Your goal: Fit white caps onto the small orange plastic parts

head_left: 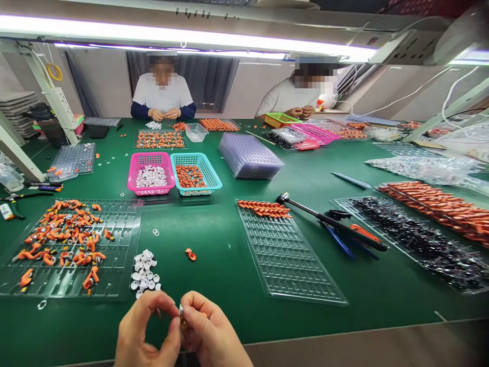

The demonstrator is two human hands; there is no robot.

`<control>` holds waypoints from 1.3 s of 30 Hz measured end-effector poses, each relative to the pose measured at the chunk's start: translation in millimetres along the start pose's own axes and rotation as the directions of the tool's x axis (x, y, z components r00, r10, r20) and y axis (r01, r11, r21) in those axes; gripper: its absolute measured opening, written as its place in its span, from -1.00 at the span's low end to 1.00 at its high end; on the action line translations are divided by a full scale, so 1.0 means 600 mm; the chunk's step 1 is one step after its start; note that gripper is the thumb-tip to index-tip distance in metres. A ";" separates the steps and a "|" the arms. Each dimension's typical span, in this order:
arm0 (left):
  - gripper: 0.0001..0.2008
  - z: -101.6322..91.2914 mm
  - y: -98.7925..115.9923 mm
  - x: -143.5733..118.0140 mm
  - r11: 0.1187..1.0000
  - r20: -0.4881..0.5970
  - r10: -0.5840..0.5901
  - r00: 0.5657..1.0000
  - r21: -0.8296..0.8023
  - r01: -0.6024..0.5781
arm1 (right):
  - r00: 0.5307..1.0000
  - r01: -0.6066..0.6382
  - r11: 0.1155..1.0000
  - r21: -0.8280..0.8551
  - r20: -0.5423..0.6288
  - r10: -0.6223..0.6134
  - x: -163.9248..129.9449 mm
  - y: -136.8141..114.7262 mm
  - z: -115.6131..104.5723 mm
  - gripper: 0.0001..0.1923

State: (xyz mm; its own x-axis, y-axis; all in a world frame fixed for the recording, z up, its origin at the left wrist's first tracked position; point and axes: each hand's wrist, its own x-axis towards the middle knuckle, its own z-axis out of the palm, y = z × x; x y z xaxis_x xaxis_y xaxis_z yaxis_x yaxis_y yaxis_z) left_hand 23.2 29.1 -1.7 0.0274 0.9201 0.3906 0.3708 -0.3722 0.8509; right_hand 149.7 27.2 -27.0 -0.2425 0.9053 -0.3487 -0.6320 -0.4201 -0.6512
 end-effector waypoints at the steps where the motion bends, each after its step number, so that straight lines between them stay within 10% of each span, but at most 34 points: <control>1: -0.84 -0.001 0.000 0.000 1.000 0.008 0.003 1.000 0.001 -0.003 | 1.000 -0.028 0.999 0.022 -0.004 0.028 0.000 -0.003 0.001 -0.51; 18: -0.81 -0.006 0.001 0.007 0.999 0.038 0.034 0.999 0.041 -0.035 | 0.999 -0.044 0.998 0.053 -0.006 0.044 0.001 -0.016 0.001 -0.53; 29: -0.78 -0.014 0.000 0.008 0.989 0.072 0.130 0.989 0.064 -0.134 | 0.939 -0.338 0.919 0.202 0.137 0.315 0.001 -0.032 -0.003 -0.67; 39: -0.82 -0.013 0.012 0.019 1.000 0.070 -0.015 0.997 -0.008 0.015 | 1.000 -0.011 0.996 0.086 0.024 0.009 0.000 -0.003 -0.004 -0.54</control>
State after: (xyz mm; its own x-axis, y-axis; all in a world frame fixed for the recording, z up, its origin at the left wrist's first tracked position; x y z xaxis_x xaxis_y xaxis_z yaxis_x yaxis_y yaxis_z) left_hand 18.9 35.8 11.5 0.0871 0.9317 0.3525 0.3638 -0.3592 0.8594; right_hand 152.2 28.0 -27.5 -0.2658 0.9026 -0.3387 -0.6904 -0.4234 -0.5865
